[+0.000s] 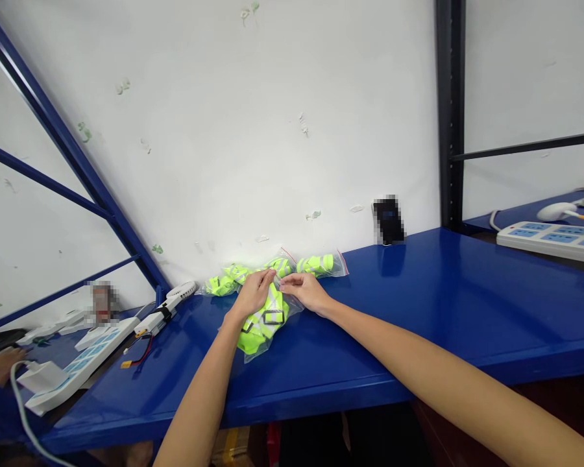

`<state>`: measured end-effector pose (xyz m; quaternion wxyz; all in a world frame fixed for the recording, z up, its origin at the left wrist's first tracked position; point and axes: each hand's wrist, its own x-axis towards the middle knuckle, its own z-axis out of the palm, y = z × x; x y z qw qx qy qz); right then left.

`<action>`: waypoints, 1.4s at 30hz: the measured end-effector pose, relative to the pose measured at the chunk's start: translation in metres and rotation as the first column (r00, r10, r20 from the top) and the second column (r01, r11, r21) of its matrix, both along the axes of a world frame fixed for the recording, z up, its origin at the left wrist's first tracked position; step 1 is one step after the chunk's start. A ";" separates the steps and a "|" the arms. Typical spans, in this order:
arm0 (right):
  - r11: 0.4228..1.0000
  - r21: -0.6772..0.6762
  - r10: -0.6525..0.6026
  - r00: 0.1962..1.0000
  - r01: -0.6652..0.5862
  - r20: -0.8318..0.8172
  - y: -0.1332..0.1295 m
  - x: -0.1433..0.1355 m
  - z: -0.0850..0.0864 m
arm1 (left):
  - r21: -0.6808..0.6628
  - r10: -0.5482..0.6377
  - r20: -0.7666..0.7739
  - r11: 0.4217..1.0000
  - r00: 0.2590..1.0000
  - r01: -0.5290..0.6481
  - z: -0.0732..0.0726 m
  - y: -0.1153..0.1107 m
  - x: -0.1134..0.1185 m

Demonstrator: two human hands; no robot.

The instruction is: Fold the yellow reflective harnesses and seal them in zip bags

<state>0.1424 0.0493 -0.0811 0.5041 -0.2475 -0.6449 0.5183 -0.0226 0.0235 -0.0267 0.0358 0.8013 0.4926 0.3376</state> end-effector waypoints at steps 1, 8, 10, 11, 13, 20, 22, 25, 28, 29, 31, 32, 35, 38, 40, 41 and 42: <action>1.000 -0.013 0.006 1.000 -0.005 0.002 -0.001 0.001 0.000 | 0.005 0.000 -0.012 1.000 1.000 0.000 -0.002 0.001 0.001; 0.997 0.044 -0.061 0.997 0.059 0.043 0.001 0.001 0.001 | -0.020 -0.030 -0.049 0.999 0.998 0.029 -0.009 0.006 0.003; 0.996 0.050 -0.074 0.996 0.072 0.044 0.003 -0.001 -0.002 | -0.059 -0.047 0.051 0.997 0.998 0.050 -0.010 0.007 0.001; 0.995 0.053 -0.083 0.995 0.080 0.051 0.004 -0.002 -0.003 | -0.072 -0.051 0.111 0.996 0.992 0.059 -0.011 0.007 -0.001; 0.993 0.060 -0.103 0.992 0.099 0.071 0.004 -0.002 -0.004 | -0.081 -0.043 0.215 0.995 0.976 0.061 -0.012 0.008 -0.003; 0.991 0.076 -0.116 0.989 0.109 0.093 0.003 0.000 -0.001 | -0.107 -0.047 0.307 0.991 0.951 0.084 -0.016 0.010 -0.006; 0.990 0.084 -0.125 0.988 0.117 0.095 0.003 -0.001 -0.002 | -0.106 -0.051 0.295 0.991 0.954 0.086 -0.017 0.009 -0.006; 0.987 0.096 -0.139 0.986 0.130 0.093 0.004 -0.002 -0.003 | -0.100 -0.071 0.274 0.990 0.959 0.102 -0.016 0.007 -0.004; 0.984 0.120 -0.146 0.984 0.133 0.105 0.004 -0.002 -0.003 | -0.086 -0.100 0.255 0.988 0.962 0.125 -0.014 0.004 -0.002; 0.983 0.124 -0.151 0.982 0.136 0.113 0.005 -0.002 -0.003 | -0.081 -0.106 0.251 0.988 0.962 0.130 -0.013 0.003 -0.002; 0.982 0.120 -0.162 0.979 0.148 0.121 0.006 -0.002 -0.004 | -0.075 -0.109 0.250 0.988 0.962 0.132 -0.013 0.002 -0.001; 0.982 0.115 -0.165 0.979 0.151 0.120 0.006 -0.002 -0.004 | -0.072 -0.106 0.253 0.989 0.962 0.127 -0.013 0.002 -0.001; 0.988 0.083 -0.141 0.985 0.133 0.098 0.007 -0.002 -0.006 | -0.073 -0.073 0.242 0.993 0.968 0.093 -0.014 0.004 -0.002; 0.994 0.051 -0.096 0.992 0.092 0.077 0.007 -0.001 -0.006 | -0.100 -0.047 0.176 0.993 0.983 0.065 -0.016 0.006 -0.003; 0.996 0.046 -0.081 0.994 0.078 0.071 0.006 0.000 -0.005 | -0.107 -0.056 0.146 0.992 0.988 0.073 -0.016 0.006 -0.004; 0.996 0.044 -0.080 0.994 0.076 0.072 0.005 0.000 -0.004 | -0.105 -0.066 0.143 0.991 0.988 0.081 -0.016 0.006 -0.004; 0.996 0.041 -0.080 0.994 0.077 0.074 0.005 0.000 -0.004 | -0.100 -0.076 0.143 0.991 0.987 0.091 -0.016 0.006 -0.004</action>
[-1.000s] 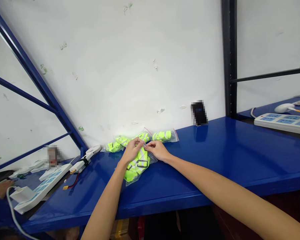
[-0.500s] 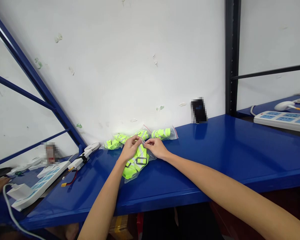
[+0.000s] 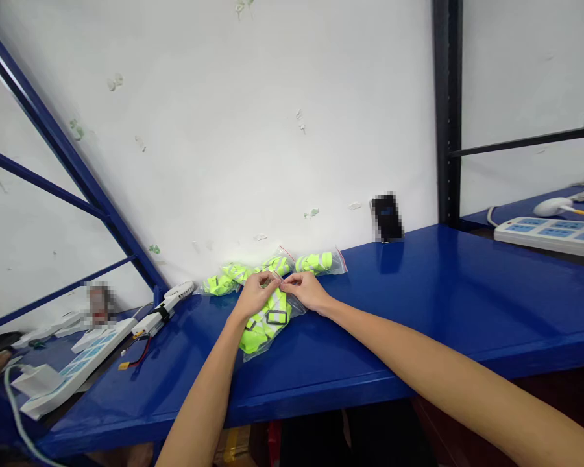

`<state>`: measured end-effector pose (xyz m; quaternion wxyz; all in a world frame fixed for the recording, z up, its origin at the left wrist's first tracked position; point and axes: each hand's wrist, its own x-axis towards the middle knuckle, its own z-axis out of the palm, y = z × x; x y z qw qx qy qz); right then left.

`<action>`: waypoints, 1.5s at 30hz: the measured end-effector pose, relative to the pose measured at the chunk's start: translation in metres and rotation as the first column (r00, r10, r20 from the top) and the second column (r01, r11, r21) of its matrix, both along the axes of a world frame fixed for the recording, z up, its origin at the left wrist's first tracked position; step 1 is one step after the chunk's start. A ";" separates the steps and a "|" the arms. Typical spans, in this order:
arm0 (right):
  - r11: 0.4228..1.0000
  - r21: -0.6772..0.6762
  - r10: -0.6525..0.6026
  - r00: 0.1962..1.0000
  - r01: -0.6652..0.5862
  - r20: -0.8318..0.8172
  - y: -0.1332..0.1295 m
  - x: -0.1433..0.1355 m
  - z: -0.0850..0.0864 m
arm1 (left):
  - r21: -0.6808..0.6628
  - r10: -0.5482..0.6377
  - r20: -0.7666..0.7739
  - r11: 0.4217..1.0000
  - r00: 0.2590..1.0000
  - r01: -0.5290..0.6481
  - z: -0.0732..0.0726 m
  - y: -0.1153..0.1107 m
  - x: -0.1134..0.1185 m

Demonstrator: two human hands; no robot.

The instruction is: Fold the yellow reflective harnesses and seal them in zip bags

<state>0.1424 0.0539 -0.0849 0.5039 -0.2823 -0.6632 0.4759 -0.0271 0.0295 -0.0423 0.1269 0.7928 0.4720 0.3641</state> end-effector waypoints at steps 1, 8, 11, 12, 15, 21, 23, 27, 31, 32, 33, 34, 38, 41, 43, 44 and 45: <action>1.000 -0.003 -0.003 1.000 0.003 0.003 0.000 0.000 0.000 | 0.004 -0.009 0.003 1.000 1.000 0.009 0.000 0.000 0.000; 1.000 0.011 -0.014 1.000 0.014 0.018 0.000 -0.002 0.000 | 0.011 -0.098 0.038 0.995 0.995 0.097 0.002 -0.003 0.002; 0.997 0.070 -0.022 0.998 0.018 0.056 0.000 -0.001 0.000 | 0.014 -0.125 0.041 0.992 0.991 0.124 0.004 -0.005 0.003; 0.995 0.099 -0.031 0.996 0.023 0.079 -0.001 -0.001 0.001 | 0.011 -0.125 0.040 0.992 0.991 0.125 0.004 -0.005 0.003; 0.970 0.240 -0.068 0.986 0.030 0.153 -0.002 0.001 0.001 | 0.000 -0.112 0.045 0.994 0.993 0.112 0.004 -0.005 0.003; 0.933 0.359 -0.127 0.935 -0.001 0.332 -0.003 0.007 0.000 | 0.011 -0.095 0.111 0.995 0.989 0.095 0.002 -0.002 -0.002; 0.929 0.369 -0.118 0.923 -0.028 0.366 -0.003 0.008 -0.001 | 0.009 -0.083 0.126 0.997 0.989 0.083 0.001 -0.001 -0.004; 0.914 0.403 -0.115 0.915 -0.055 0.386 -0.002 0.009 -0.001 | 0.029 -0.048 0.121 0.999 0.991 0.045 0.000 0.001 -0.006; 0.899 0.430 -0.111 0.906 -0.083 0.408 -0.003 0.008 -0.002 | 0.036 -0.012 0.117 0.999 0.993 0.008 -0.001 0.002 -0.006; 0.894 0.441 -0.123 0.902 -0.080 0.414 -0.004 0.007 -0.002 | 0.035 -0.007 0.118 0.999 0.993 0.003 -0.001 0.002 -0.006; 0.889 0.452 -0.139 0.897 -0.074 0.420 -0.005 0.006 -0.002 | 0.035 -0.004 0.120 0.999 0.993 0.000 -0.002 0.002 -0.007; 0.884 0.463 -0.156 0.891 -0.067 0.426 -0.006 0.005 -0.002 | 0.034 0.001 0.122 0.999 0.993 -0.005 -0.002 0.003 -0.007; 0.860 0.509 -0.227 0.859 -0.045 0.459 -0.010 0.002 -0.002 | 0.036 0.023 0.122 0.999 0.992 -0.028 -0.003 0.004 -0.008; 0.841 0.539 -0.265 0.825 -0.056 0.499 -0.010 0.000 -0.002 | 0.035 0.020 0.133 0.999 0.991 -0.025 -0.002 0.004 -0.008; 0.831 0.551 -0.281 0.803 -0.069 0.525 -0.010 0.000 -0.001 | 0.022 -0.001 0.159 1.000 0.987 -0.002 -0.002 0.004 -0.008; 0.829 0.554 -0.284 0.797 -0.076 0.534 -0.011 0.001 -0.001 | 0.011 -0.014 0.171 1.000 0.985 0.012 -0.001 0.004 -0.008; 0.830 0.552 -0.282 0.794 -0.081 0.539 -0.011 0.001 0.000 | -0.001 -0.024 0.181 1.000 0.983 0.025 -0.001 0.004 -0.008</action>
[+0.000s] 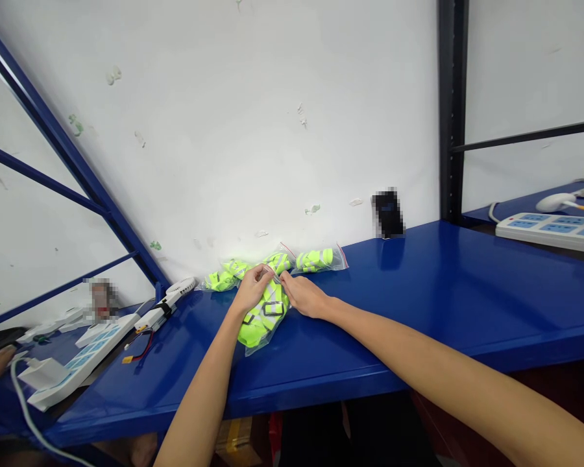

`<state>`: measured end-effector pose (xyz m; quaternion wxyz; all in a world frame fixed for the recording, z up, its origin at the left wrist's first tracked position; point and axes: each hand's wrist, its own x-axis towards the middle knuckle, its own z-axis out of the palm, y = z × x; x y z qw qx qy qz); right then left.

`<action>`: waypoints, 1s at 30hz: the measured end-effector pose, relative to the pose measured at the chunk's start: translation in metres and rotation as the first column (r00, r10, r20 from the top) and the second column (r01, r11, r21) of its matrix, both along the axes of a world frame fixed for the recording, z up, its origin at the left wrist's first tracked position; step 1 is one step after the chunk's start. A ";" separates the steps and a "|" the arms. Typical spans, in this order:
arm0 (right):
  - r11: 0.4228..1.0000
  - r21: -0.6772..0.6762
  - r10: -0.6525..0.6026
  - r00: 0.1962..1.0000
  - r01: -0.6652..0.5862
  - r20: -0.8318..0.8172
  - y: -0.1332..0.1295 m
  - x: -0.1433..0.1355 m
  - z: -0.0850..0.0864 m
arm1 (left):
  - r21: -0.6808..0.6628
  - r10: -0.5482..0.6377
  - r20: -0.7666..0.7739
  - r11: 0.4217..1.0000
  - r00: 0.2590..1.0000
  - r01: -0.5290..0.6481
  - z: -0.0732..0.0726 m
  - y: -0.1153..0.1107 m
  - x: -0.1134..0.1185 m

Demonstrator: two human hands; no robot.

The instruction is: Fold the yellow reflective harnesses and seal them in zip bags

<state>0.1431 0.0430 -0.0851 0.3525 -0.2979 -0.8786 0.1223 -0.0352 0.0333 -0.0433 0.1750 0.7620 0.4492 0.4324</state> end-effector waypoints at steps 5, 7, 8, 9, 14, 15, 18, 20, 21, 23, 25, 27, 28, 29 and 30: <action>0.998 -0.035 0.048 0.996 -0.051 -0.069 -0.001 -0.001 0.003 | -0.128 -0.018 0.043 0.991 0.999 0.023 -0.001 0.003 -0.004; 0.996 -0.059 0.057 0.990 -0.065 -0.129 0.000 -0.001 0.004 | -0.196 -0.030 0.073 0.980 0.997 0.044 -0.001 0.005 -0.007; 0.995 -0.078 0.055 0.986 -0.068 -0.159 0.000 -0.001 0.004 | -0.217 -0.043 0.090 0.974 0.995 0.062 -0.002 0.005 -0.008; 0.993 -0.100 0.050 0.981 -0.070 -0.188 0.001 0.001 0.004 | -0.223 -0.057 0.108 0.972 0.993 0.080 -0.002 0.006 -0.008; 0.967 -0.228 0.050 0.966 -0.110 -0.253 0.004 0.013 0.008 | -0.205 0.000 0.135 0.978 0.991 0.028 -0.002 0.003 -0.009; 0.961 -0.250 0.058 0.967 -0.122 -0.247 0.005 0.015 0.009 | -0.207 0.030 0.129 0.978 0.991 -0.002 -0.002 0.002 -0.009; 0.950 -0.277 0.081 0.970 -0.145 -0.231 0.005 0.016 0.009 | -0.193 0.076 0.110 0.980 0.991 -0.054 -0.001 0.000 -0.009; 0.951 -0.273 0.085 0.970 -0.148 -0.229 0.006 0.014 0.008 | -0.168 0.070 0.103 0.984 0.992 -0.053 -0.001 0.000 -0.010; 0.952 -0.267 0.087 0.970 -0.148 -0.227 0.006 0.013 0.007 | -0.155 0.060 0.101 0.987 0.993 -0.044 -0.001 0.001 -0.010; 0.957 -0.250 0.093 0.971 -0.149 -0.221 0.005 0.011 0.006 | -0.138 0.040 0.100 0.990 0.994 -0.026 -0.001 0.002 -0.010; 0.961 -0.235 0.096 0.972 -0.147 -0.217 0.004 0.010 0.007 | -0.136 0.041 0.102 0.990 0.994 -0.027 -0.001 0.002 -0.011; 0.961 -0.232 0.097 0.971 -0.148 -0.217 0.003 0.011 0.008 | -0.149 0.060 0.101 0.988 0.993 -0.044 0.000 0.002 -0.010; 0.960 -0.239 0.096 0.971 -0.149 -0.220 0.002 0.011 0.009 | -0.157 0.070 0.100 0.986 0.993 -0.054 0.000 0.002 -0.010; 0.956 -0.251 0.095 0.970 -0.151 -0.223 0.002 0.012 0.009 | -0.164 0.077 0.098 0.985 0.992 -0.060 0.000 0.001 -0.010; 0.951 -0.266 0.097 0.970 -0.157 -0.223 0.002 0.013 0.010 | -0.170 0.080 0.096 0.983 0.992 -0.063 0.001 0.001 -0.009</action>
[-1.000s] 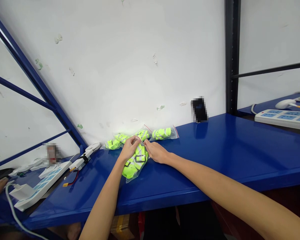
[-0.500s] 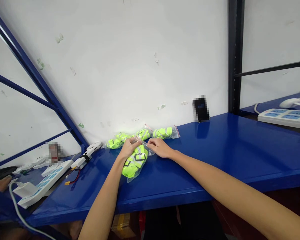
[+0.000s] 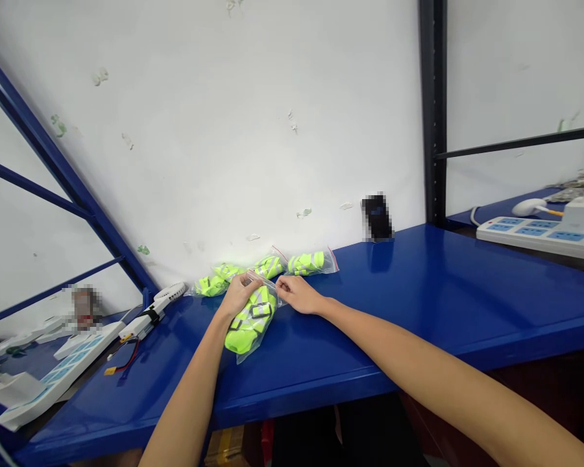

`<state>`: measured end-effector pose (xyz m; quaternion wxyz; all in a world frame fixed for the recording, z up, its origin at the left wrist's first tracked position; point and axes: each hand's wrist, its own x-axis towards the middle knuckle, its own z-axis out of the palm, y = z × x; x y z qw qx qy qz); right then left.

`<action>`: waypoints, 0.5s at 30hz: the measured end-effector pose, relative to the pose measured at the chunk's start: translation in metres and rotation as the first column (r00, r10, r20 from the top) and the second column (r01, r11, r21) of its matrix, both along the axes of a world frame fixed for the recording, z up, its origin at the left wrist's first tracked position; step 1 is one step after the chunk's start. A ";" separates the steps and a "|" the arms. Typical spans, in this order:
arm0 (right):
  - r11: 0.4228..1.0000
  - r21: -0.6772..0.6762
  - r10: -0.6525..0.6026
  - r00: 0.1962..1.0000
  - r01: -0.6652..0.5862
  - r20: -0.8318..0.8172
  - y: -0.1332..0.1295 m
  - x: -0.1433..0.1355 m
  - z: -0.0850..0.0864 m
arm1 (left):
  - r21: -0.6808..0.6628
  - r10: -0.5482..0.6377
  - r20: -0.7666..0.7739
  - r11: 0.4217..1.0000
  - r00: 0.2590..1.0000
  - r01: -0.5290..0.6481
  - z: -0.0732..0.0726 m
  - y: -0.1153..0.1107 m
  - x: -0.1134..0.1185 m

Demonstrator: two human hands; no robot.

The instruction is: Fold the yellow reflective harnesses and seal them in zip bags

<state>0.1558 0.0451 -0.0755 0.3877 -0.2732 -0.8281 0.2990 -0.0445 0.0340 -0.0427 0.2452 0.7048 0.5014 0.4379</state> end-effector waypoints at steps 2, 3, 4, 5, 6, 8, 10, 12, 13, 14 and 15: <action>1.000 -0.011 0.008 1.000 -0.008 0.007 0.001 0.001 -0.001 | -0.003 -0.013 -0.004 1.000 1.000 0.013 0.000 -0.001 0.001; 1.000 0.001 0.008 1.000 -0.008 0.014 0.001 0.001 -0.001 | -0.004 -0.023 -0.006 1.000 1.000 0.023 0.000 -0.001 0.001; 1.000 0.024 0.005 1.000 -0.005 0.024 0.001 0.001 -0.002 | -0.007 -0.028 -0.008 1.000 1.000 0.028 -0.001 0.000 0.002; 0.998 0.056 -0.004 0.999 0.003 0.033 0.002 0.000 -0.003 | -0.011 -0.027 -0.008 1.000 1.000 0.027 -0.001 0.000 0.002; 0.996 0.091 -0.019 0.999 0.015 0.041 0.002 -0.001 -0.003 | -0.017 -0.021 -0.008 1.000 1.000 0.021 -0.002 0.001 0.002; 0.988 0.146 -0.050 0.997 0.042 0.053 0.001 -0.004 -0.004 | -0.022 -0.007 -0.001 1.000 1.000 0.007 -0.003 0.002 0.001; 0.981 0.181 -0.076 0.996 0.065 0.054 0.001 -0.007 -0.004 | -0.023 -0.011 0.021 1.000 1.000 0.011 -0.003 0.003 0.000; 0.976 0.205 -0.089 0.995 0.077 0.050 0.000 -0.009 -0.005 | -0.037 -0.021 0.050 0.999 0.999 0.022 -0.004 0.004 -0.002; 0.974 0.213 -0.091 0.995 0.079 0.047 0.000 -0.010 -0.005 | -0.047 -0.019 0.059 0.999 0.998 0.022 -0.004 0.004 -0.002; 0.973 0.218 -0.090 0.995 0.079 0.044 0.000 -0.010 -0.006 | -0.054 -0.013 0.063 0.998 0.998 0.016 -0.004 0.004 -0.002; 0.972 0.220 -0.089 0.995 0.078 0.040 0.000 -0.011 -0.006 | -0.058 -0.004 0.064 0.998 0.998 0.008 -0.004 0.004 -0.003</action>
